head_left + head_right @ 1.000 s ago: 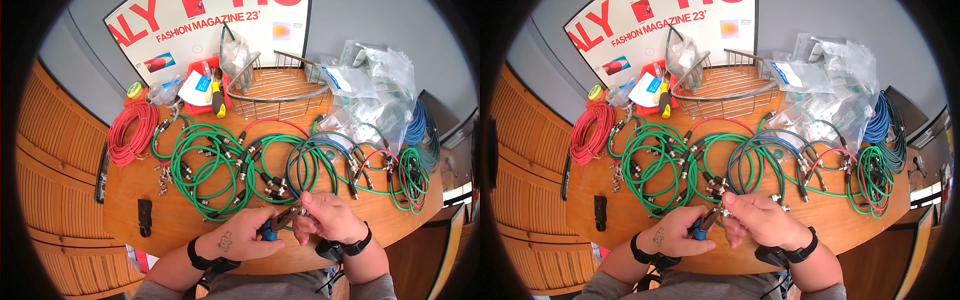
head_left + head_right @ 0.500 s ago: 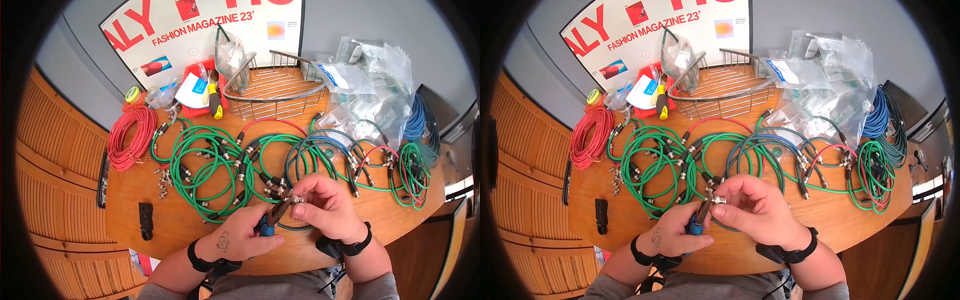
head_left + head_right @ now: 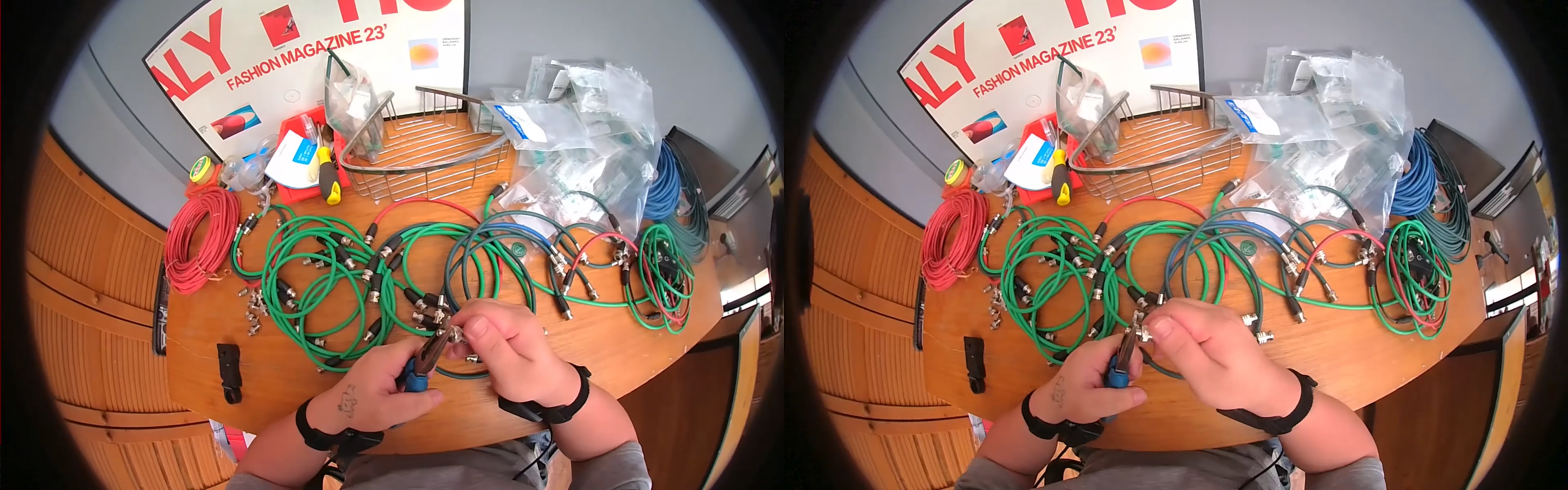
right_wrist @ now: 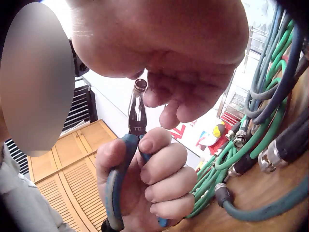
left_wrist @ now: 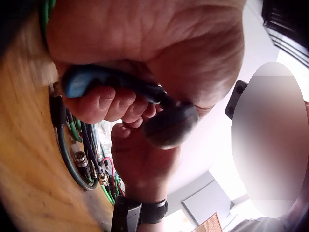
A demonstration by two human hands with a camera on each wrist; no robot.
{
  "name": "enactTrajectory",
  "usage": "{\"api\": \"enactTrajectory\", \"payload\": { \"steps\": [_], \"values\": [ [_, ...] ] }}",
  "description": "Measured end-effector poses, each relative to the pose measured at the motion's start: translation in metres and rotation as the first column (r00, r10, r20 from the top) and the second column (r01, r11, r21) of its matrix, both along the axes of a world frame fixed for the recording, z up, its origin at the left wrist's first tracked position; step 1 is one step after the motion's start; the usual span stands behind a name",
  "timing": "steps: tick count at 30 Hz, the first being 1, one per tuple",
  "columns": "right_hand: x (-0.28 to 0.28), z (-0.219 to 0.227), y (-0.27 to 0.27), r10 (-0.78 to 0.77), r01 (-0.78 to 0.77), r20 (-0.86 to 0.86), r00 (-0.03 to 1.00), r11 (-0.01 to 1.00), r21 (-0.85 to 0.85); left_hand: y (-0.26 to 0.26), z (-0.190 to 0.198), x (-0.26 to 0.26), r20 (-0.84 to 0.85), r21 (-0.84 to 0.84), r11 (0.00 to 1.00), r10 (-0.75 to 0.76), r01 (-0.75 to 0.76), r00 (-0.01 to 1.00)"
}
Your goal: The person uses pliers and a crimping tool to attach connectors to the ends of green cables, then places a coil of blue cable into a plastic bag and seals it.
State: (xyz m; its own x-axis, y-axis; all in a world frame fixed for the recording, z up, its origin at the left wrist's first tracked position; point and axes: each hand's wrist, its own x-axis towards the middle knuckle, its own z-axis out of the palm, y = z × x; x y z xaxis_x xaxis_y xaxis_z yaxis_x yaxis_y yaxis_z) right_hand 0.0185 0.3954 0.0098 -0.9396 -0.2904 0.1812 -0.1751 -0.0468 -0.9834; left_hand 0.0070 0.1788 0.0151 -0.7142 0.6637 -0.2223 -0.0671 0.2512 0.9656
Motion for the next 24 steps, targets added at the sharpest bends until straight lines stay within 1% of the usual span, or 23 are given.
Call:
{"api": "enactTrajectory", "payload": {
  "steps": [1,4,5,7,8,10,12,17,19,24],
  "values": [
    [-0.0002,0.0012,-0.0014,0.001,-0.001,0.000,1.000,1.000,-0.006,-0.0007,-0.0016,0.0000,-0.022,0.012,1.000,-0.003,0.004,1.000],
    [0.0019,0.0044,-0.0062,-0.053,0.063,0.060,0.997,0.983,-0.171,-0.0025,-0.0082,0.0007,-0.074,0.036,0.999,-0.008,0.010,0.997],
    [0.0016,0.0037,-0.0059,-0.054,0.063,0.060,0.997,0.983,-0.175,-0.0026,-0.0096,0.0005,-0.108,0.056,0.998,-0.009,0.015,0.994],
    [-0.0004,0.0028,-0.0026,-0.050,0.043,-0.100,0.994,0.997,-0.066,-0.0029,-0.0102,-0.0006,-0.108,0.046,0.998,-0.029,0.034,0.994],
    [-0.0015,0.0039,-0.0015,-0.048,0.042,-0.101,0.994,0.997,-0.068,-0.0030,-0.0102,-0.0007,-0.107,0.039,0.998,-0.047,0.051,0.993],
    [-0.0025,0.0064,0.0001,-0.059,0.070,-0.217,0.974,0.997,0.041,-0.0026,-0.0092,0.0000,-0.120,0.035,0.998,-0.040,0.045,0.992],
    [-0.0031,0.0063,0.0007,-0.059,0.069,-0.226,0.972,0.997,0.037,-0.0021,-0.0081,-0.0011,-0.138,0.031,0.999,-0.040,0.045,0.990],
    [-0.0028,0.0073,-0.0003,-0.055,0.057,-0.213,0.976,0.998,0.007,-0.0025,-0.0065,-0.0006,-0.111,0.046,0.997,-0.049,0.055,0.993],
    [-0.0040,0.0071,0.0007,-0.064,0.070,-0.248,0.967,0.997,0.016,-0.0035,-0.0077,-0.0002,-0.103,0.031,0.998,-0.054,0.057,0.993],
    [-0.0036,0.0050,0.0003,-0.075,0.076,-0.253,0.965,0.997,-0.003,-0.0017,-0.0027,-0.0003,-0.103,0.012,0.999,-0.046,0.047,0.994]
  ]
}}
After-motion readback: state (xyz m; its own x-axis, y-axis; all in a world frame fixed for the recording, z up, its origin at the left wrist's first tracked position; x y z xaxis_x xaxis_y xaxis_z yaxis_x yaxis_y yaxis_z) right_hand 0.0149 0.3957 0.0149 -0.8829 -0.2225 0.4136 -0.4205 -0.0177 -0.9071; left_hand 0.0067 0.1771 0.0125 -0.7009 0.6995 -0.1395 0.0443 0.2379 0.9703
